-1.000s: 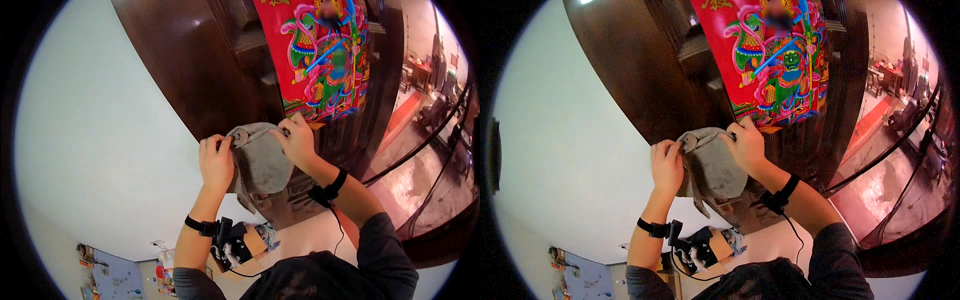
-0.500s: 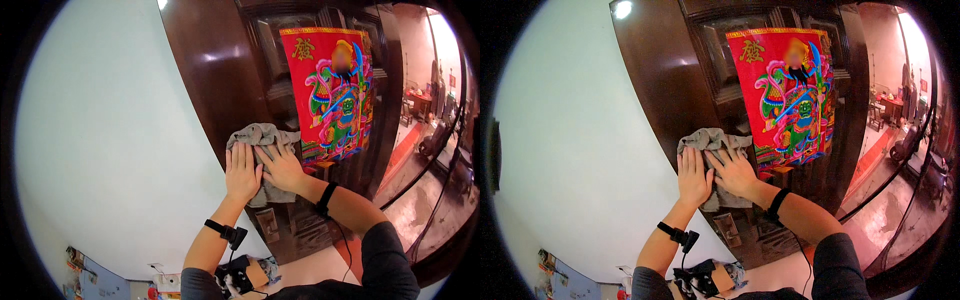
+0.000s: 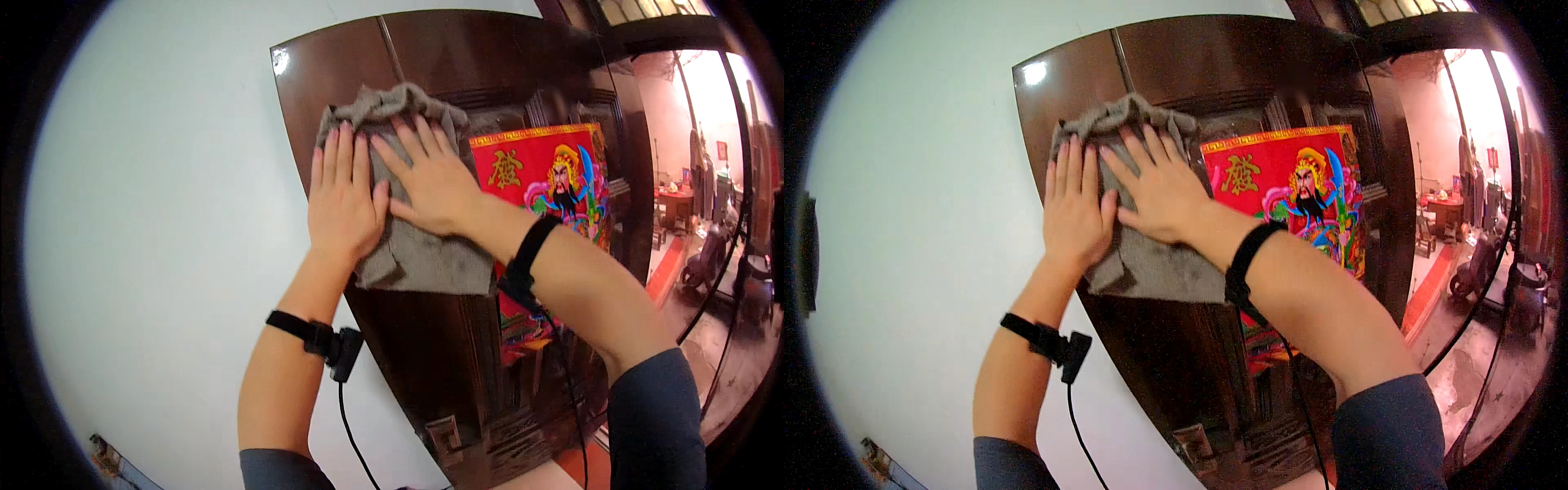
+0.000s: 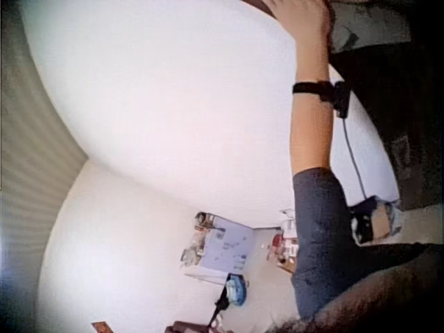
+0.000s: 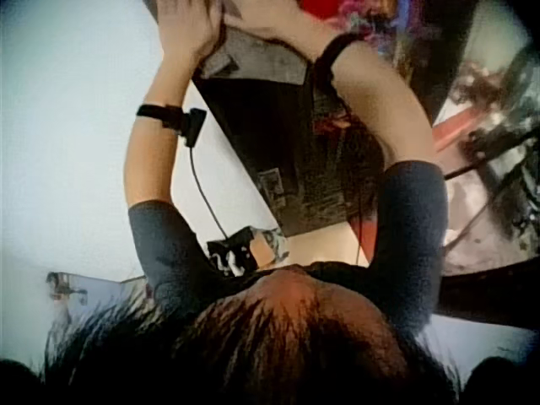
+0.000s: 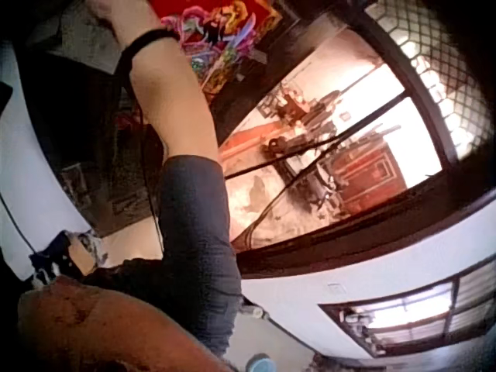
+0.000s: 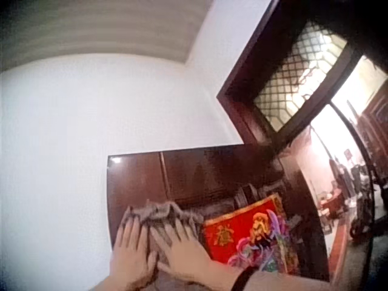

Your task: Cleaning a wooden door frame and door surface with a cloth.

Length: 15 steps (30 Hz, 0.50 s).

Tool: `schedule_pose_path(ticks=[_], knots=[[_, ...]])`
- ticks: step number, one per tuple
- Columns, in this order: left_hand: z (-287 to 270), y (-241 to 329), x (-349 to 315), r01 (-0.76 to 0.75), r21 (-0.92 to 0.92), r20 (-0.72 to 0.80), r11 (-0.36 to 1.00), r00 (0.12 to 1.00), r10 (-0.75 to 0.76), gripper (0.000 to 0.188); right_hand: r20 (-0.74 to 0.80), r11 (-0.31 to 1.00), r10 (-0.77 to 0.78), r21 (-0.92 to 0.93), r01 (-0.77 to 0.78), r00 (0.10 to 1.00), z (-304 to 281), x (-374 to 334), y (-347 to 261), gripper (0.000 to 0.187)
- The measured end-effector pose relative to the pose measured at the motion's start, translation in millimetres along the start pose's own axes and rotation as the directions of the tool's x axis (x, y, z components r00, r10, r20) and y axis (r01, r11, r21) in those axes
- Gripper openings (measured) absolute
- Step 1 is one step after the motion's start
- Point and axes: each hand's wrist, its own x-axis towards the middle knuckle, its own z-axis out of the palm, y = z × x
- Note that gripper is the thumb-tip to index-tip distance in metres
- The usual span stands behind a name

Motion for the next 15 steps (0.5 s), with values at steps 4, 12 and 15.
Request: schedule_pose_path(ticks=[4, 12, 15], knots=[[3, -38, 56, -0.009, 0.089, -0.128, 0.996, 0.991, 0.021, 0.066, -0.071, 0.998, -0.045, -0.056, 0.041, 0.996, 2, 66, 31, 0.084], [19, -85, 100, -0.016, 0.106, -0.221, 0.994, 0.975, 0.039, 0.060, -0.063, 0.984, 0.088, -0.147, -0.097, 0.994, 2, 125, 25, 0.081], [26, -90, 100, -0.021, -0.014, -0.292, 1.000, 0.956, 0.016, 0.059, 0.030, 0.998, -0.019, -0.065, 0.021, 0.999, -3, 137, 27, 0.078]])
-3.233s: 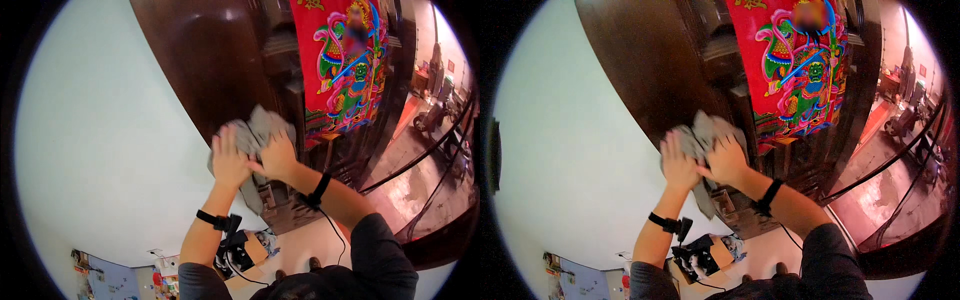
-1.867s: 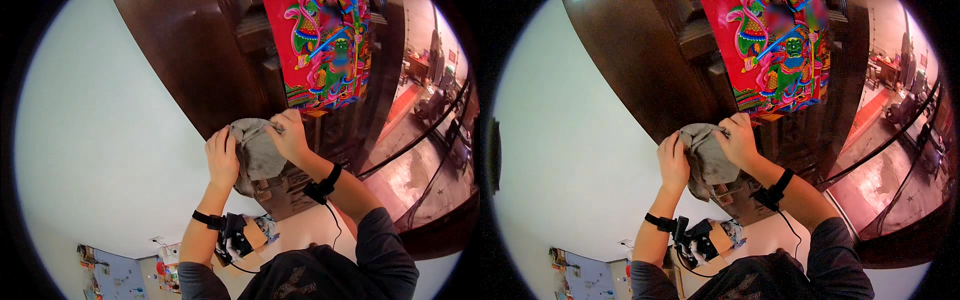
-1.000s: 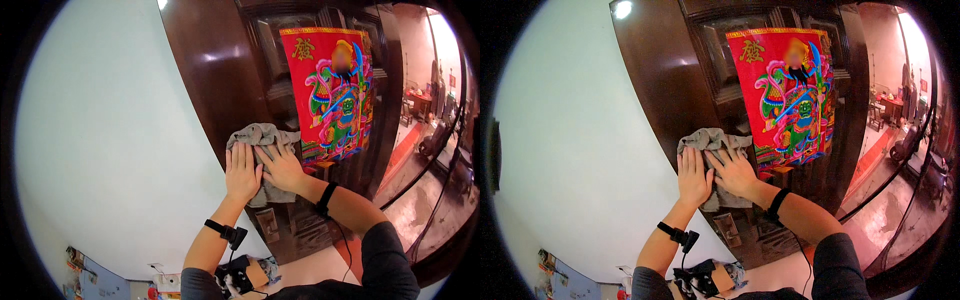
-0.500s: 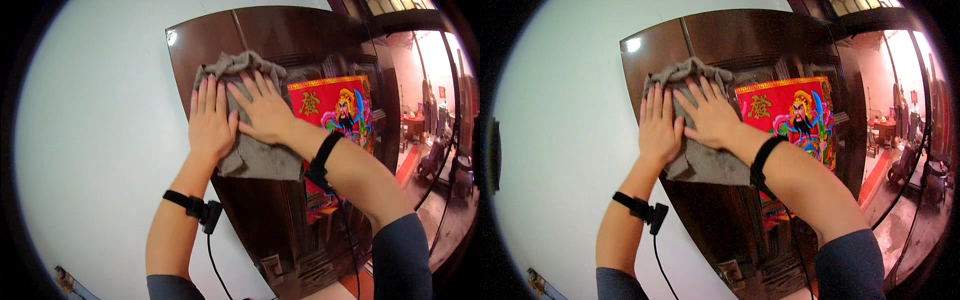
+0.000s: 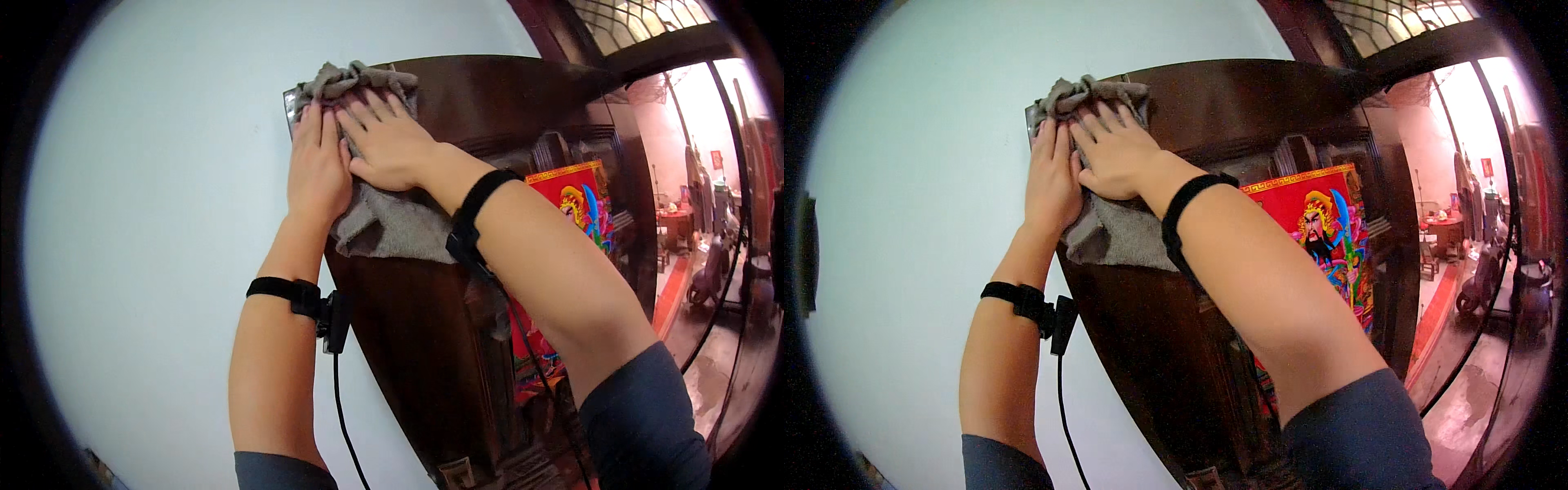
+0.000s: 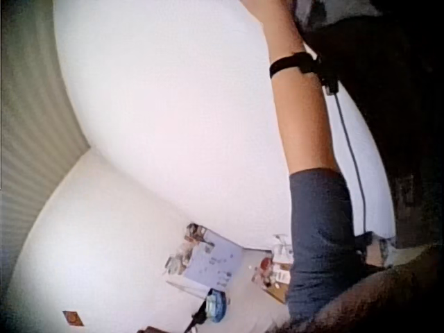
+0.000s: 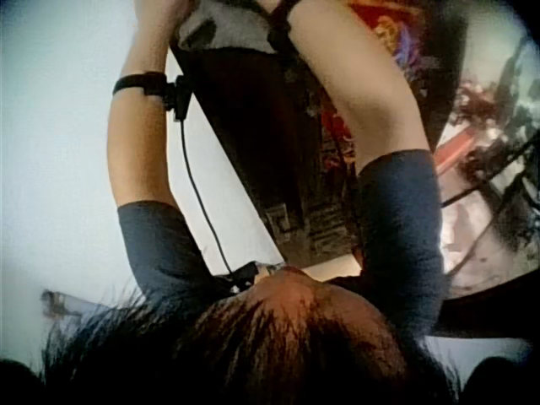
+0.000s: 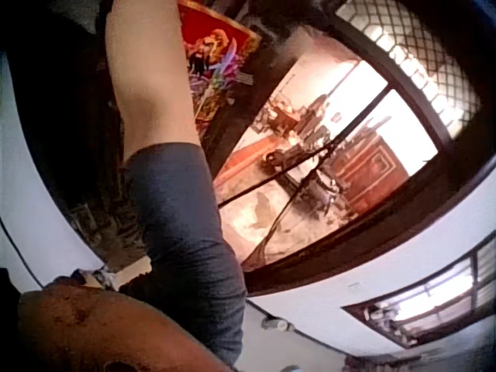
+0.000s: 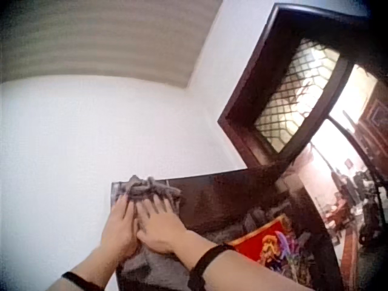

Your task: Cleaning a wooden door frame and door surface with a cloth.

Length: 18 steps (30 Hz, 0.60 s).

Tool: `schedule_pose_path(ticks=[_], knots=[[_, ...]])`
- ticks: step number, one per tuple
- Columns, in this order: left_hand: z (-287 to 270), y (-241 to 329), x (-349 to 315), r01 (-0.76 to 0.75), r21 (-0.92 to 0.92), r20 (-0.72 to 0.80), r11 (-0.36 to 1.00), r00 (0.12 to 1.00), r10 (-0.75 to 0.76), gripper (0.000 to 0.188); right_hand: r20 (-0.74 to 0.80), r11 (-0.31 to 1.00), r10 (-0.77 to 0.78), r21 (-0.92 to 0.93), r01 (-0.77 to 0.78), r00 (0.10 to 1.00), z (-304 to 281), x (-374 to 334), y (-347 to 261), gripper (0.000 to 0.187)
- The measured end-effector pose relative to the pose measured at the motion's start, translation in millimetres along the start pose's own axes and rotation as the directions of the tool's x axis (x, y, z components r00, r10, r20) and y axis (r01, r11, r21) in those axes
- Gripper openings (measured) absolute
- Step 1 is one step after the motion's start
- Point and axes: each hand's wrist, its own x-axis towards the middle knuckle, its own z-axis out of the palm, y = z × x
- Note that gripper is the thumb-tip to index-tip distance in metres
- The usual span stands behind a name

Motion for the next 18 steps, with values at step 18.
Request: schedule_pose_path(ticks=[18], knots=[[51, 95, 88, 0.046, 0.308, 0.144, 0.950, 0.985, -0.094, 0.066, -0.190, 0.992, -0.108, -0.079, 0.095, 0.976, -4, -30, 157, 0.082]])
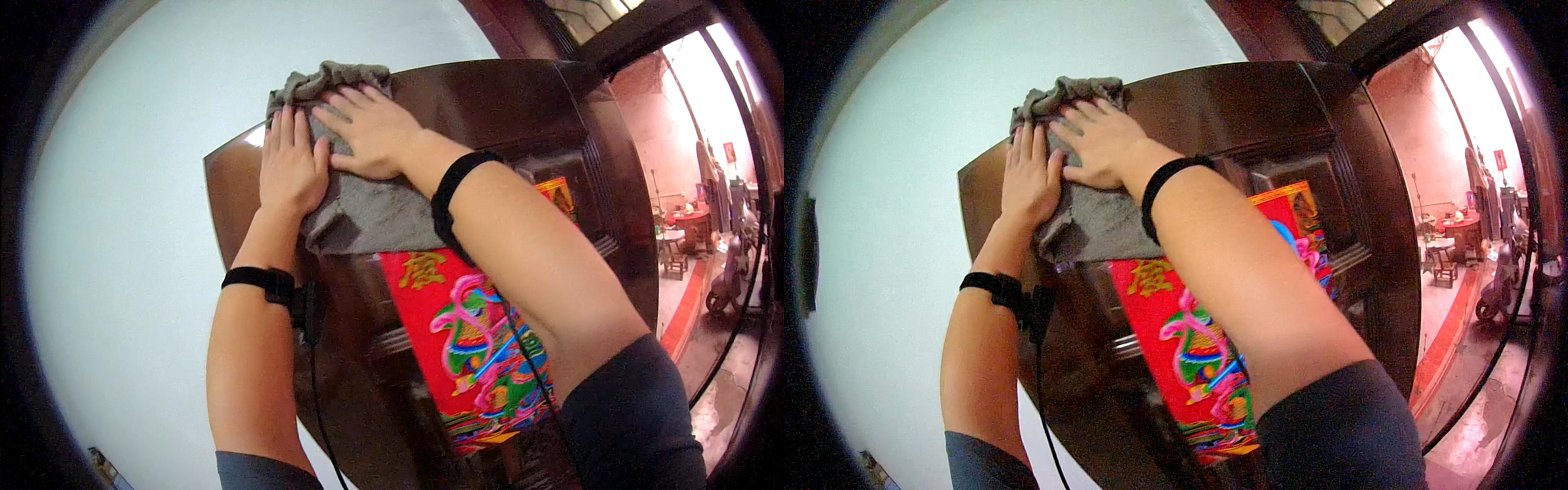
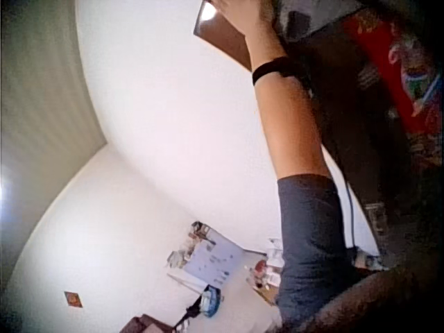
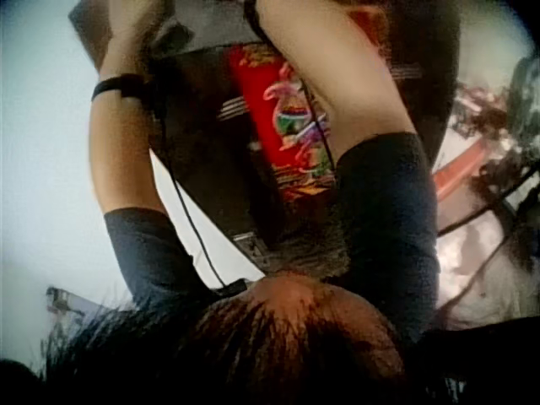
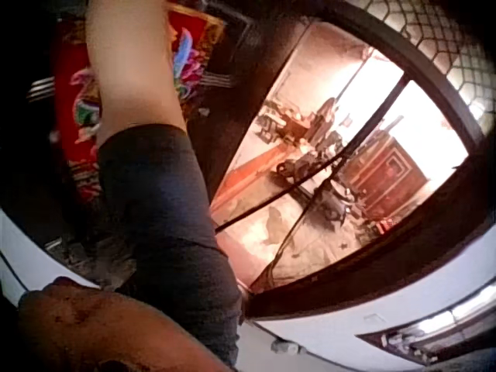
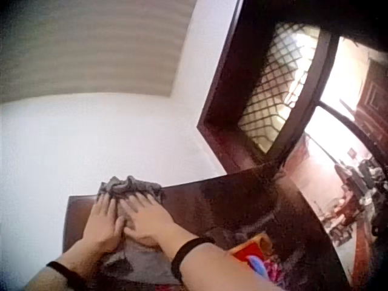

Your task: Cleaning a wooden door frame and door surface with a cloth.

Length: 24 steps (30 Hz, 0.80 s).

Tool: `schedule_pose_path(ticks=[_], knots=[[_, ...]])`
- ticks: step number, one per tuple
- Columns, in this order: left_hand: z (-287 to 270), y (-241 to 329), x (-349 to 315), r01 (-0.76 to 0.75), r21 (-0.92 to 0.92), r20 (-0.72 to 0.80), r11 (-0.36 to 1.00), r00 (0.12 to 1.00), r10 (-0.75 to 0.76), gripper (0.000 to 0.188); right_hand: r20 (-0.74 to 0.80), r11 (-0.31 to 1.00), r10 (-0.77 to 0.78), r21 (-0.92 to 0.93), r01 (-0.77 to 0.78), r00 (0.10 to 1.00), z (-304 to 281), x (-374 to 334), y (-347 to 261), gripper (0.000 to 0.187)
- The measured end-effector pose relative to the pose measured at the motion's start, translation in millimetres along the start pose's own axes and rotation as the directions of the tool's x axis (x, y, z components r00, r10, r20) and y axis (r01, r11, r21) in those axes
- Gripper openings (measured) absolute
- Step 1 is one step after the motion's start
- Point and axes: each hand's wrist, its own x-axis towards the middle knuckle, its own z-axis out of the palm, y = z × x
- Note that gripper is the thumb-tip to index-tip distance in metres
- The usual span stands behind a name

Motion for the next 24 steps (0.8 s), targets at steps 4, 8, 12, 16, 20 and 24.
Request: schedule_pose_path(ticks=[4, 8, 12, 16, 20, 24], knots=[[22, 79, 48, -0.050, -0.001, -0.018, 0.999, 0.999, 0.050, 0.066, 0.023, 0.997, 0.044, -0.063, -0.043, 0.999, -14, -43, 83, 0.084], [38, 190, 88, -0.085, -0.124, -0.019, 0.989, 0.996, 0.083, 0.070, 0.064, 0.982, 0.129, -0.148, -0.118, 0.990, -30, -110, 172, 0.083], [48, 242, 90, -0.186, -0.206, -0.133, 0.961, 0.978, 0.161, 0.079, 0.036, 0.978, 0.170, -0.128, -0.164, 0.985, -34, -163, 206, 0.085], [41, 213, 76, -0.185, -0.256, -0.113, 0.949, 0.981, 0.160, 0.080, 0.155, 0.936, 0.328, -0.190, -0.297, 0.932, -33, -151, 174, 0.087], [25, 149, 52, -0.126, -0.156, -0.048, 0.980, 0.992, 0.120, 0.075, 0.198, 0.911, 0.398, -0.200, -0.361, 0.896, -36, -114, 122, 0.095], [-3, 45, 19, -0.020, -0.028, 0.062, 0.999, 0.998, 0.022, 0.069, 0.213, 0.944, 0.328, -0.107, -0.312, 0.920, -31, -41, 32, 0.094]])
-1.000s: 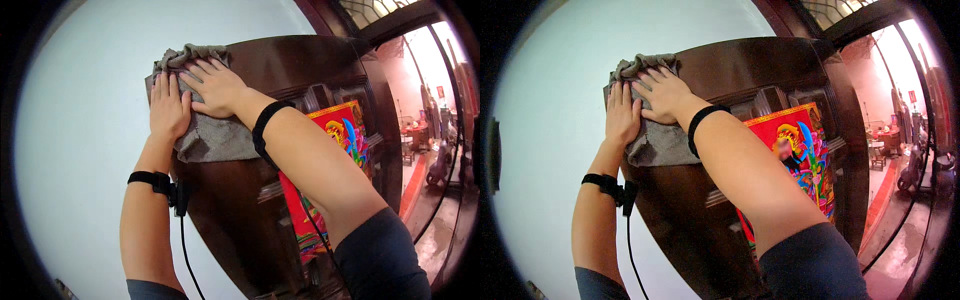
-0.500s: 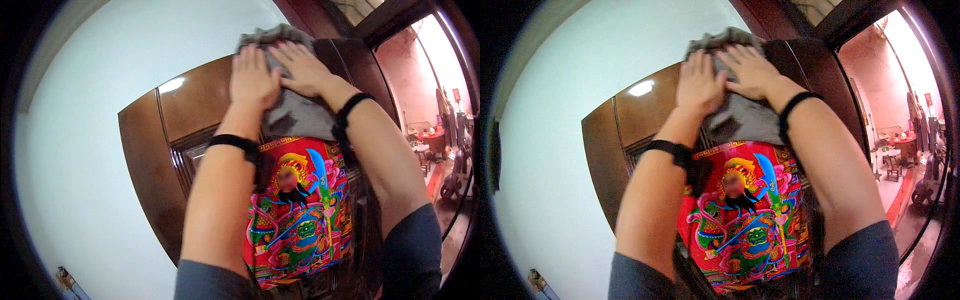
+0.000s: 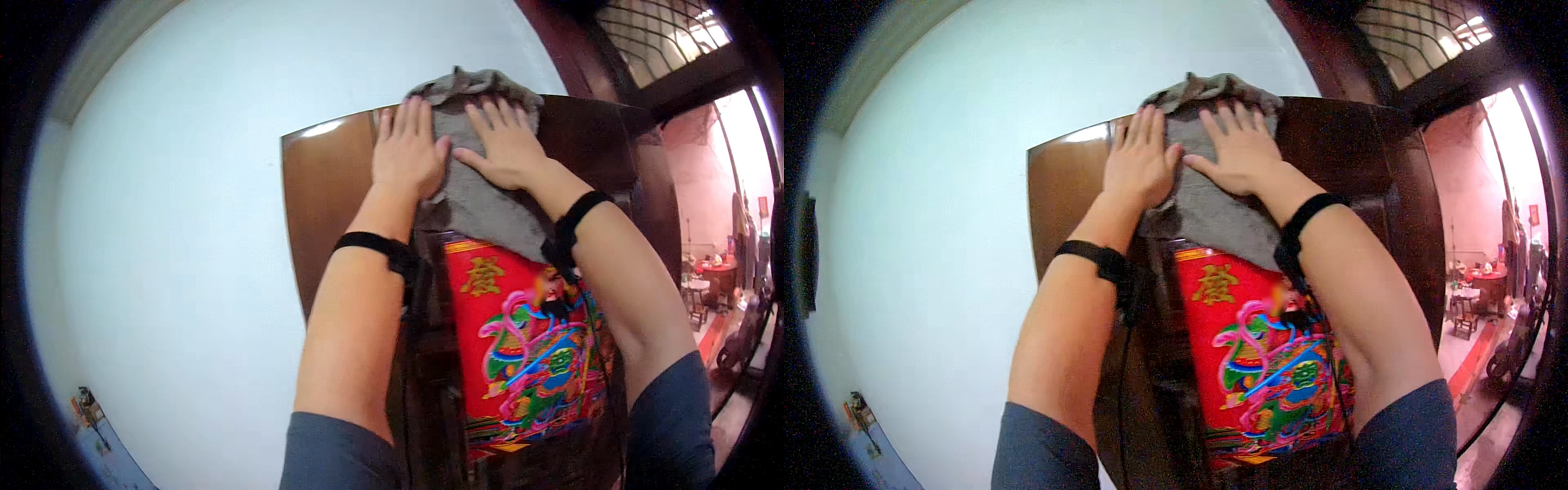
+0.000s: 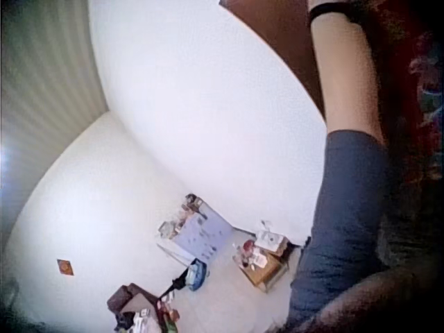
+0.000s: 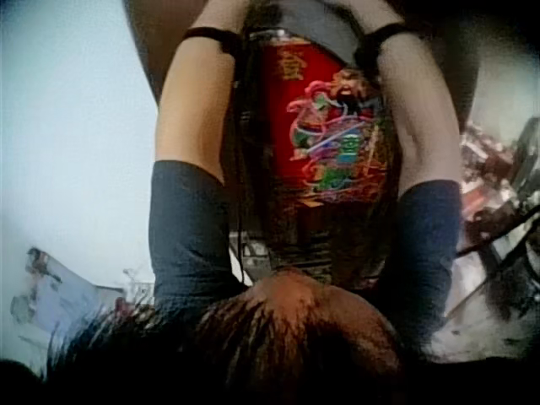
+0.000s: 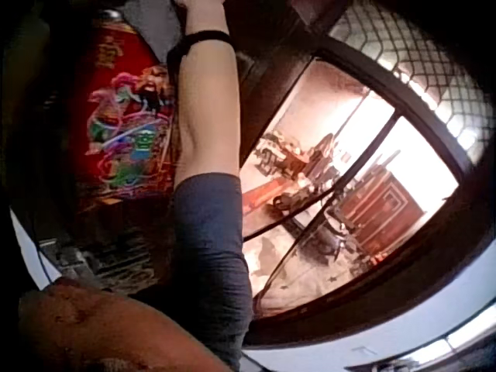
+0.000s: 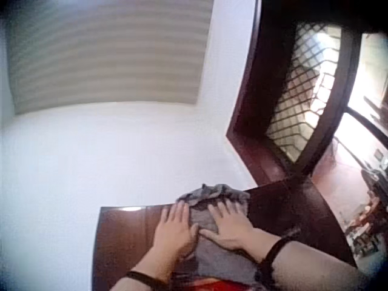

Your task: Cleaning a wooden door frame and door surface with a cloth.

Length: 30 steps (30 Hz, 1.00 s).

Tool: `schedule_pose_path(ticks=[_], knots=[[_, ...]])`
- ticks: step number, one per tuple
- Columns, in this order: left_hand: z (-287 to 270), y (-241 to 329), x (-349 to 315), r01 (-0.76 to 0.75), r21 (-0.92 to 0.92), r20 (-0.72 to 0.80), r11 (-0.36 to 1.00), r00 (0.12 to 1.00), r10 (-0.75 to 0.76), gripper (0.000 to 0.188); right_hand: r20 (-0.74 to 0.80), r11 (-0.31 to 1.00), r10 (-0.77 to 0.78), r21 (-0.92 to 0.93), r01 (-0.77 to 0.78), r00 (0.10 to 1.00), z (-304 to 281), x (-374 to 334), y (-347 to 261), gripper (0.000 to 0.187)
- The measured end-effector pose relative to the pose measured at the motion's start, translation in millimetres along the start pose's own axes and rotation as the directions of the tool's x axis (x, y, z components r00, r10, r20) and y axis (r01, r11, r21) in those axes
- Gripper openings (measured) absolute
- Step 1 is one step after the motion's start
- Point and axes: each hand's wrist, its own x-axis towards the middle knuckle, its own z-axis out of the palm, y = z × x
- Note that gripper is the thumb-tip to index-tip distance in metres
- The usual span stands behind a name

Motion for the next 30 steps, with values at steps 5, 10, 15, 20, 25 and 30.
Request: schedule_pose_path(ticks=[5, 10, 15, 20, 25, 30], knots=[[-31, -134, -61, 0.073, 0.086, 0.025, 0.994, 0.997, -0.075, 0.065, 0.019, 0.986, -0.140, 0.099, 0.137, 0.990, -15, 51, -135, 0.092], [-43, -184, -85, 0.344, 0.019, 0.327, 0.939, 0.885, -0.331, 0.066, 0.016, 0.941, -0.279, 0.204, 0.270, 0.960, -16, 79, -205, 0.084], [-35, -189, -104, 0.198, 0.218, -0.075, 0.956, 0.980, -0.186, 0.066, -0.064, 0.914, -0.331, 0.225, 0.336, 0.942, -13, 75, -214, 0.081], [-30, -159, -80, 0.248, 0.035, 0.046, 0.968, 0.967, -0.249, 0.067, -0.182, 0.904, -0.356, 0.184, 0.387, 0.917, -8, 60, -172, 0.081], [-15, -88, -50, 0.165, 0.075, -0.022, 0.983, 0.986, -0.164, 0.070, -0.195, 0.914, -0.322, 0.191, 0.357, 0.927, 1, 41, -89, 0.085], [-3, 21, 5, 0.137, 0.089, 0.050, 0.987, 0.989, -0.141, 0.071, -0.213, 0.944, -0.279, 0.120, 0.308, 0.936, 7, 16, 28, 0.090]])
